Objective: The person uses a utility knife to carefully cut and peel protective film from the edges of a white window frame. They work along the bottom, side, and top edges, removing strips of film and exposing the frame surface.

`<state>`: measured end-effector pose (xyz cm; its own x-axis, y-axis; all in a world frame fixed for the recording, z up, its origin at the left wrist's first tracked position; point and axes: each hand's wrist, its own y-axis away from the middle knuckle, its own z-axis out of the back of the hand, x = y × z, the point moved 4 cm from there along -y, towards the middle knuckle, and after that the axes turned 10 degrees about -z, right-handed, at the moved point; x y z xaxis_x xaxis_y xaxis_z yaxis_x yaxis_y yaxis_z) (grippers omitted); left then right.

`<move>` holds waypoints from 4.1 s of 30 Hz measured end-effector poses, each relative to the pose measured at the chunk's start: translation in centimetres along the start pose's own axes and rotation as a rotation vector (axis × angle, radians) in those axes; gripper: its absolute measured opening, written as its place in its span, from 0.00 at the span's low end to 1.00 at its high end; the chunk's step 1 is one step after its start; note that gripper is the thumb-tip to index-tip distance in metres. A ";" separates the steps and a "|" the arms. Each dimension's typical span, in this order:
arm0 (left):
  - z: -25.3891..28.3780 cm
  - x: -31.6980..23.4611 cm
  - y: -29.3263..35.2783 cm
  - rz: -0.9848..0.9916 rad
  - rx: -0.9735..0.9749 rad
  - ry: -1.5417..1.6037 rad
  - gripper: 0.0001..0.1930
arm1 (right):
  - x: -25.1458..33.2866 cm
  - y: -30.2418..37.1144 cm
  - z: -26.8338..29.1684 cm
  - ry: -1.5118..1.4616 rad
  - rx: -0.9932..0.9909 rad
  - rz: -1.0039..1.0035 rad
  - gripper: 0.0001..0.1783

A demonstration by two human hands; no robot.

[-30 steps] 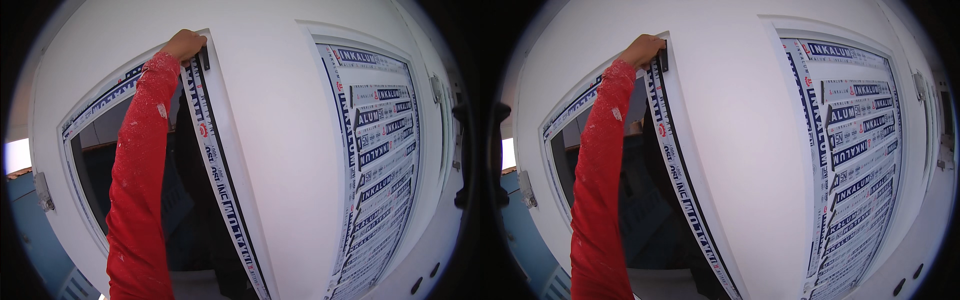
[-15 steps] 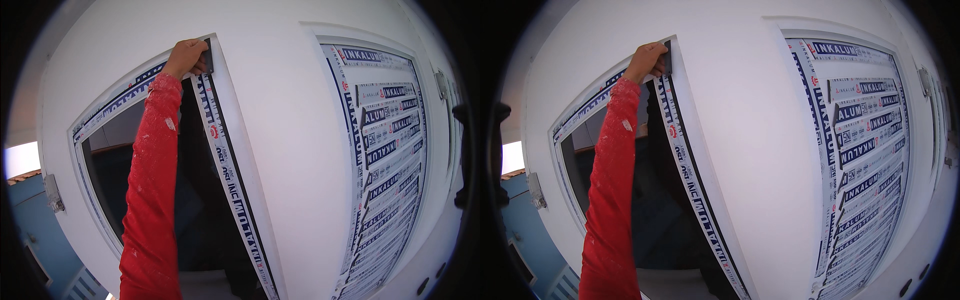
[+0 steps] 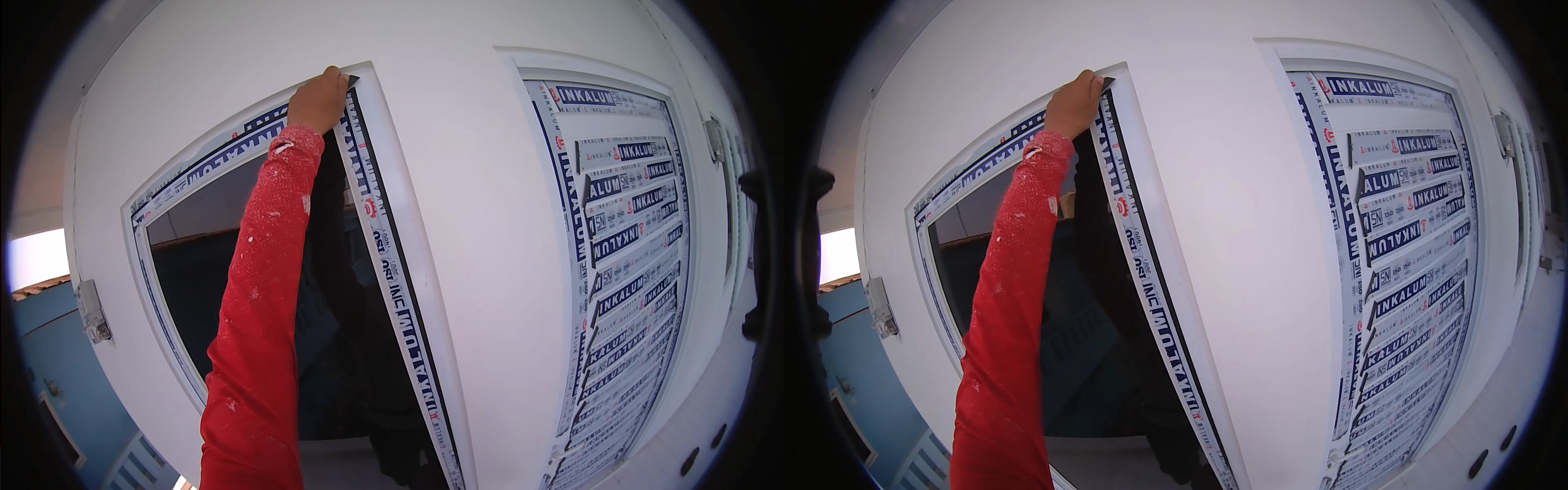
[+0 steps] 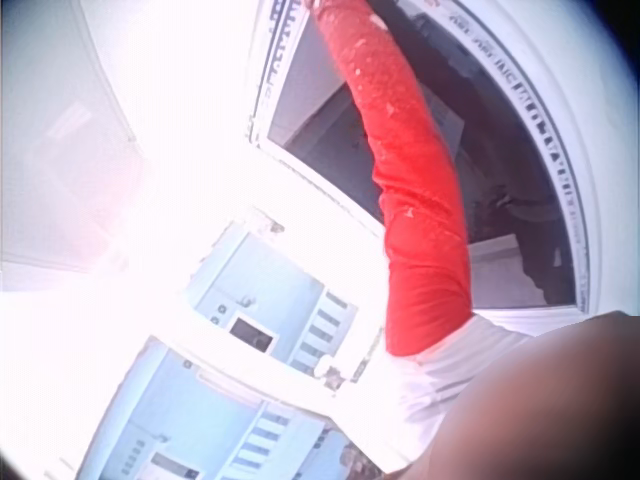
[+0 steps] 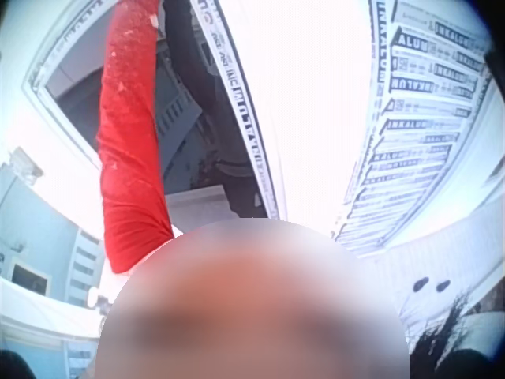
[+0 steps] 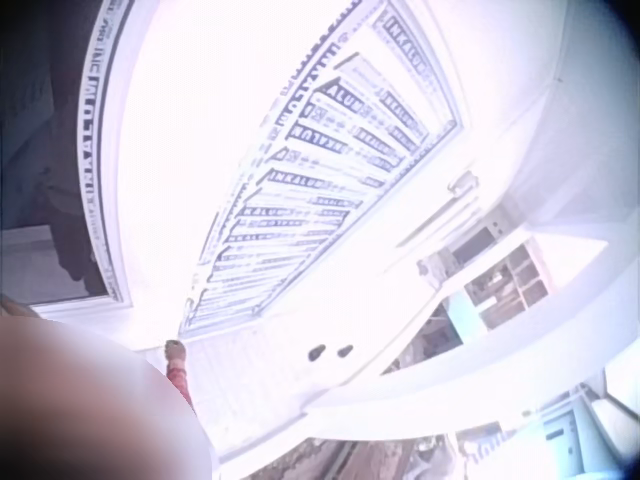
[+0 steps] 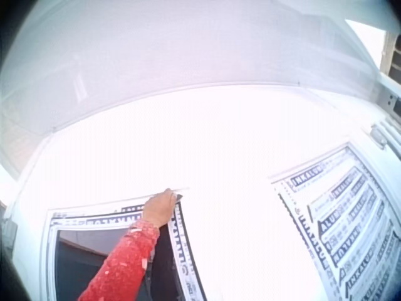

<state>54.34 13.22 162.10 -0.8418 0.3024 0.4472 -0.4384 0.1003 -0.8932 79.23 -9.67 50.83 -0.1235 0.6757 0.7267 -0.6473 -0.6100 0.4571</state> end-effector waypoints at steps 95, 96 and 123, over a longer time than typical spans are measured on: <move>-1.3 0.0 -1.8 -0.389 -0.020 -0.336 0.16 | 8.3 5.4 0.1 0.446 -0.024 0.237 0.23; -1.4 0.1 -1.9 -0.372 -0.001 -0.313 0.16 | 8.3 5.4 0.0 0.442 -0.027 0.239 0.23; -1.4 0.8 -2.4 -0.158 0.058 -0.058 0.22 | 6.3 7.2 0.8 0.415 -0.058 0.296 0.22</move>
<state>55.17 14.54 164.50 -0.7766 0.2322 0.5857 -0.5832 0.0867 -0.8077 74.41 -10.13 59.09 -0.5884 0.5926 0.5501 -0.5789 -0.7837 0.2250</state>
